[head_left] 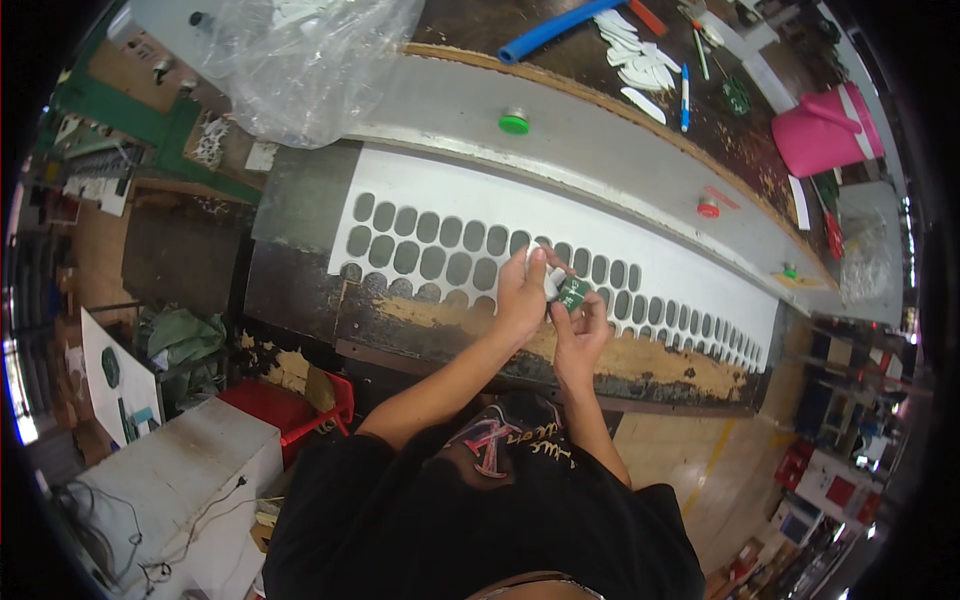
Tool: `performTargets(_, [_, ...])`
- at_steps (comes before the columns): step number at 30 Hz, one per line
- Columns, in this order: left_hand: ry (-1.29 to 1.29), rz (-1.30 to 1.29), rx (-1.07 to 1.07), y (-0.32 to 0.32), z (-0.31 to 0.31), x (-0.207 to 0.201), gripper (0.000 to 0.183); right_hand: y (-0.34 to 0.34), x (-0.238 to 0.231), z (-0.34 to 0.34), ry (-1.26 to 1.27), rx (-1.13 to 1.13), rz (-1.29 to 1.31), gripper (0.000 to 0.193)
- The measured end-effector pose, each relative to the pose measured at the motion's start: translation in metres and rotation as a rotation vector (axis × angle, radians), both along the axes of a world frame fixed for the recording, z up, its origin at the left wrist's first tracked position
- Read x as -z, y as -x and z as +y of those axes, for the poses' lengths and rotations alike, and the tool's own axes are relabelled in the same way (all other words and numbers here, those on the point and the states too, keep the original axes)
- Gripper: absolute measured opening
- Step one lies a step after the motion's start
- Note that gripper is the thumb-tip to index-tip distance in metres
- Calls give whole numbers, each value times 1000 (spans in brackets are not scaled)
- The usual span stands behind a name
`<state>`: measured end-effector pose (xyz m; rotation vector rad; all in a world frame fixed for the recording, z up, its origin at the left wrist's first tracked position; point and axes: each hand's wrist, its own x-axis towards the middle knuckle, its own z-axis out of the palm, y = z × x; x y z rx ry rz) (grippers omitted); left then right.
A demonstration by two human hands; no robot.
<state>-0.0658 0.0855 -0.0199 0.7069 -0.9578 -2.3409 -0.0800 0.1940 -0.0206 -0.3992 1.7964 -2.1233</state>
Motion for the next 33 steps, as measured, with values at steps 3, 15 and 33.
performTargets(3, [-1, 51, 30, -5, -7, -2, 28, -2, -1, -4, 22, 3, -67, 33])
performTargets(15, [243, 109, 219, -14, -12, -16, 35, -23, -10, -2, 72, 126, -90, 40])
performTargets(33, [-122, 31, 12, -17, -59, -20, 23, -37, 6, 7, 22, 152, -159, 49])
